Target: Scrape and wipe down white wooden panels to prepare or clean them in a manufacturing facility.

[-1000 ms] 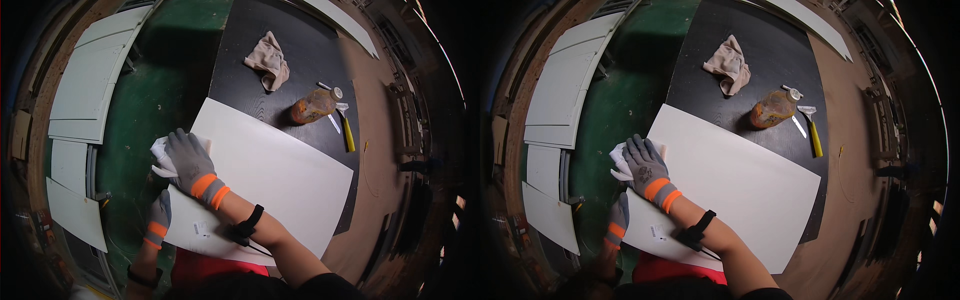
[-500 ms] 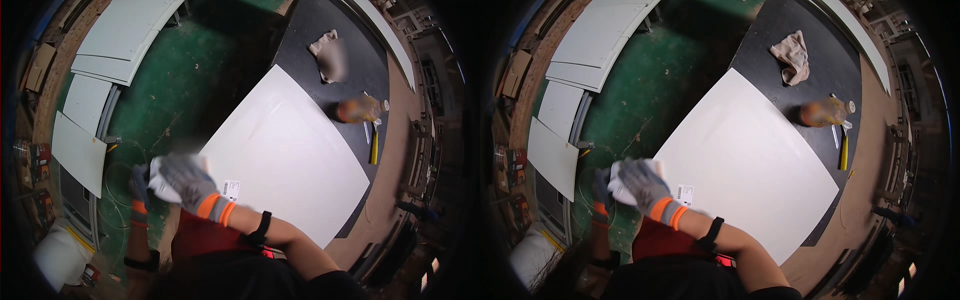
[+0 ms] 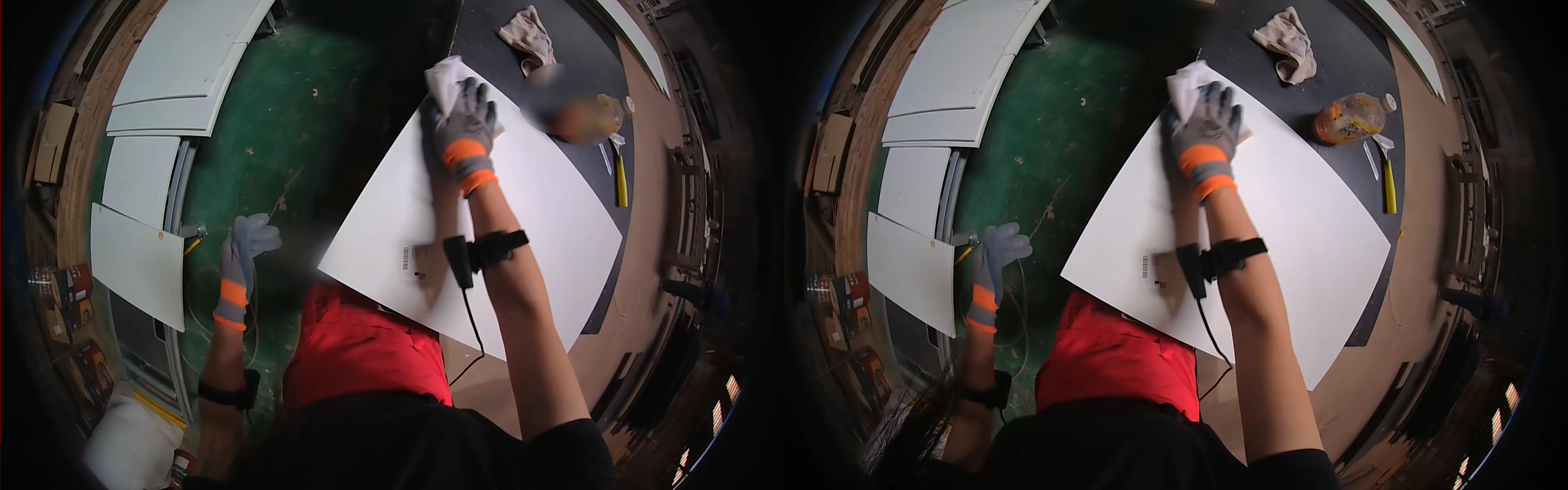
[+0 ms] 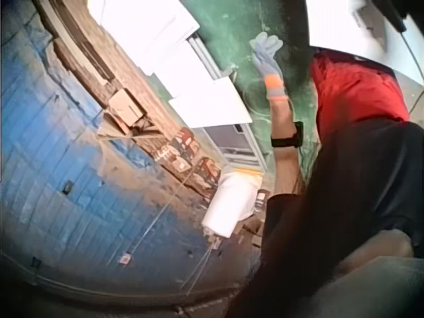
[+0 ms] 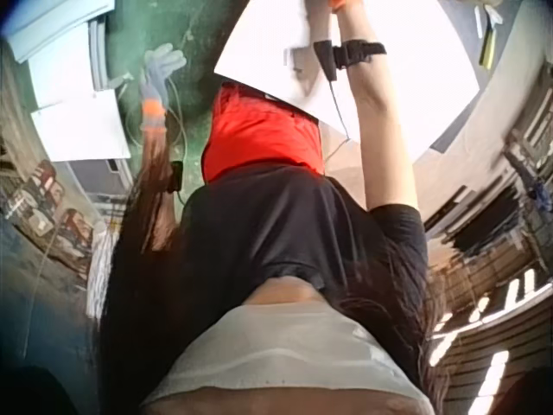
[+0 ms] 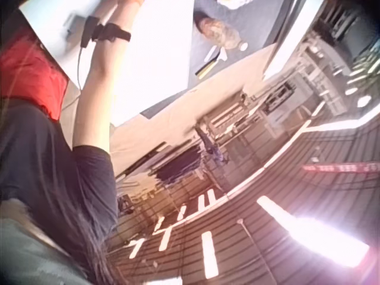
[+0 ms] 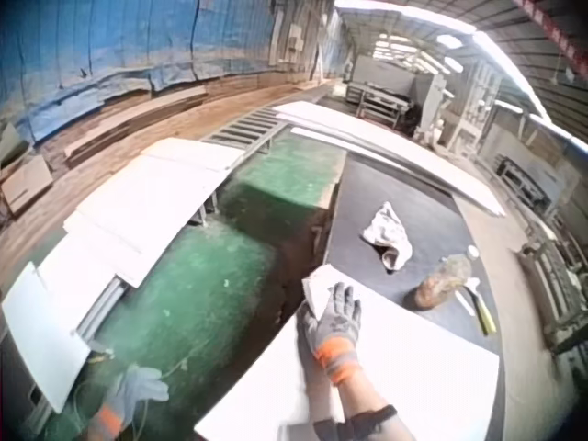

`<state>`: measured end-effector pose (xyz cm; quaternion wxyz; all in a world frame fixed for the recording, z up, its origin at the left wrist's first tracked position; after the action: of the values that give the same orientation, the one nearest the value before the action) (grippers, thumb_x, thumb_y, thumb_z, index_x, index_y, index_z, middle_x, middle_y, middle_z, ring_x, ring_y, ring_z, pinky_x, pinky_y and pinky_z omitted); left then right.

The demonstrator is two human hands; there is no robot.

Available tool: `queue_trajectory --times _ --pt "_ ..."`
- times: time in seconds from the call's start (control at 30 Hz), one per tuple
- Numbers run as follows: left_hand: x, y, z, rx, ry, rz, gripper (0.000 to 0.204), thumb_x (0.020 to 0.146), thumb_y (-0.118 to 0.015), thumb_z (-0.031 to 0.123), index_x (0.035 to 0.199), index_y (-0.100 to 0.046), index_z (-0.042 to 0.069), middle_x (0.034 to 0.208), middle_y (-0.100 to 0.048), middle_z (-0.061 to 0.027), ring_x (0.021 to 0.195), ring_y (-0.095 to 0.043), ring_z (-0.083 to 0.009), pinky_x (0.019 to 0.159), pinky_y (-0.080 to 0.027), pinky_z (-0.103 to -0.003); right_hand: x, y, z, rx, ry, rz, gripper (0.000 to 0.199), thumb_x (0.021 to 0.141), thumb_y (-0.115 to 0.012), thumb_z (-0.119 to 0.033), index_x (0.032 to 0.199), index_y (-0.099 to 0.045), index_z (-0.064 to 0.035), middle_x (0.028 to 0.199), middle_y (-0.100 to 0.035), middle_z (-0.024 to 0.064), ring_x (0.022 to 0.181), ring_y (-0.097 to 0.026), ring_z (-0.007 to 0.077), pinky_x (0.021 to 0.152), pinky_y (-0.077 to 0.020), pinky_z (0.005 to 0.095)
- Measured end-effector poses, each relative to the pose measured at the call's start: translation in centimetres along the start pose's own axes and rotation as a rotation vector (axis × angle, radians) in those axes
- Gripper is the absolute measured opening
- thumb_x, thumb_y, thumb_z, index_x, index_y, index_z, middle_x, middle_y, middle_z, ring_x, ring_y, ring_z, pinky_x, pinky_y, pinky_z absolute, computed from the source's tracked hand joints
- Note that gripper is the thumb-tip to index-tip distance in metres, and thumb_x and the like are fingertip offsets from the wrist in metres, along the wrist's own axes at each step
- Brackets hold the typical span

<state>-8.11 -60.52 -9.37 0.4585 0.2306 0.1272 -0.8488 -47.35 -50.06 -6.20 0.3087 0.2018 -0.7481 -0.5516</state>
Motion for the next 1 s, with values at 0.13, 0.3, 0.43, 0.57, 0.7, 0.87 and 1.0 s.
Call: queue_trajectory --times 0.13,0.3,0.43,0.57,0.7,0.87,1.0 --pt "2.6 1.1 0.2 -0.039 -0.044 -0.030 0.065 0.099 -0.041 0.051 0.120 -0.056 -0.008 0.095 -0.068 -0.0169 0.084 -0.067 -0.0263 0.085 -0.051 -0.036 -14.7 3.9 -12.4 0.260 0.550 -0.392 0.081 0.078 -0.065 -0.039 0.143 -0.033 -0.0040 0.151 -0.029 0.0170 0.144 -0.018 0.0327 0.117 -0.0125 0.0454" --pt "4.8 -6.8 5.1 0.080 -0.132 -0.214 0.059 0.099 -0.044 0.046 0.119 -0.055 -0.009 0.096 -0.065 -0.0142 0.087 -0.065 -0.0224 0.085 -0.050 -0.033 -23.5 5.9 -12.9 0.492 0.582 -0.397 0.074 0.079 -0.060 -0.026 0.144 -0.033 -0.0032 0.152 -0.027 0.0155 0.146 -0.014 0.0298 0.119 -0.0091 0.0443" --pt "6.2 -15.3 5.6 0.265 -0.231 -0.282 0.058 0.099 -0.045 0.046 0.131 -0.049 -0.003 0.116 -0.058 -0.0186 0.103 -0.062 -0.0239 0.092 -0.048 -0.034 -28.1 7.4 -8.8 0.541 0.477 -0.402 0.070 0.079 -0.057 -0.013 0.144 -0.033 -0.0050 0.154 -0.026 0.0124 0.147 -0.014 0.0279 0.120 -0.0084 0.0444" --pt "8.6 -17.9 2.6 0.685 -0.617 -0.169 0.057 0.099 -0.045 0.046 0.140 -0.040 0.006 0.136 -0.052 -0.0140 0.121 -0.053 -0.0289 0.102 -0.039 -0.035 -34.0 11.8 -0.4 0.348 0.193 -0.468 0.078 0.074 -0.060 -0.012 0.147 -0.031 -0.0094 0.155 -0.024 0.0118 0.146 -0.015 0.0278 0.119 -0.0118 0.0459" --pt "6.2 -20.5 3.1 0.893 -0.615 -0.052 0.054 0.099 -0.044 0.043 0.140 -0.040 0.007 0.135 -0.053 -0.0145 0.121 -0.052 -0.0317 0.102 -0.040 -0.036 -43.2 15.5 16.7 -0.137 -0.451 -0.305 0.083 0.075 -0.064 -0.024 0.148 -0.027 -0.0061 0.155 -0.022 0.0160 0.145 -0.016 0.0342 0.118 -0.0107 0.0483" --pt "7.8 -20.6 2.8 1.001 -0.683 0.010 0.054 0.098 -0.044 0.042 0.139 -0.040 0.008 0.135 -0.052 -0.0157 0.123 -0.051 -0.0330 0.102 -0.040 -0.038 -48.6 17.7 27.9 -0.187 -0.812 0.009 0.076 0.083 -0.061 -0.028 0.146 -0.028 -0.0014 0.154 -0.025 0.0170 0.143 -0.019 0.0348 0.116 -0.0151 0.0472" --pt "6.8 -20.8 3.2 1.043 -0.633 0.048 0.055 0.098 -0.042 0.044 0.139 -0.041 0.006 0.133 -0.053 -0.0175 0.120 -0.052 -0.0342 0.101 -0.040 -0.038 -40.9 14.2 15.9 -0.141 -0.568 -0.141 0.087 0.078 -0.065 -0.039 0.147 -0.027 -0.0034 0.155 -0.023 0.0167 0.146 -0.014 0.0319 0.118 -0.0102 0.0481"
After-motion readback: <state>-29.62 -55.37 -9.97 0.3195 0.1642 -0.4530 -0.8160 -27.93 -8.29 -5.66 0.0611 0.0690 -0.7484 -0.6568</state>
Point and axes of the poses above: each hand's wrist, its own x-axis towards the middle knuckle, its own y-axis out of the back of the hand, z = x × y, the point moved 4 cm from there along x, towards the middle knuckle
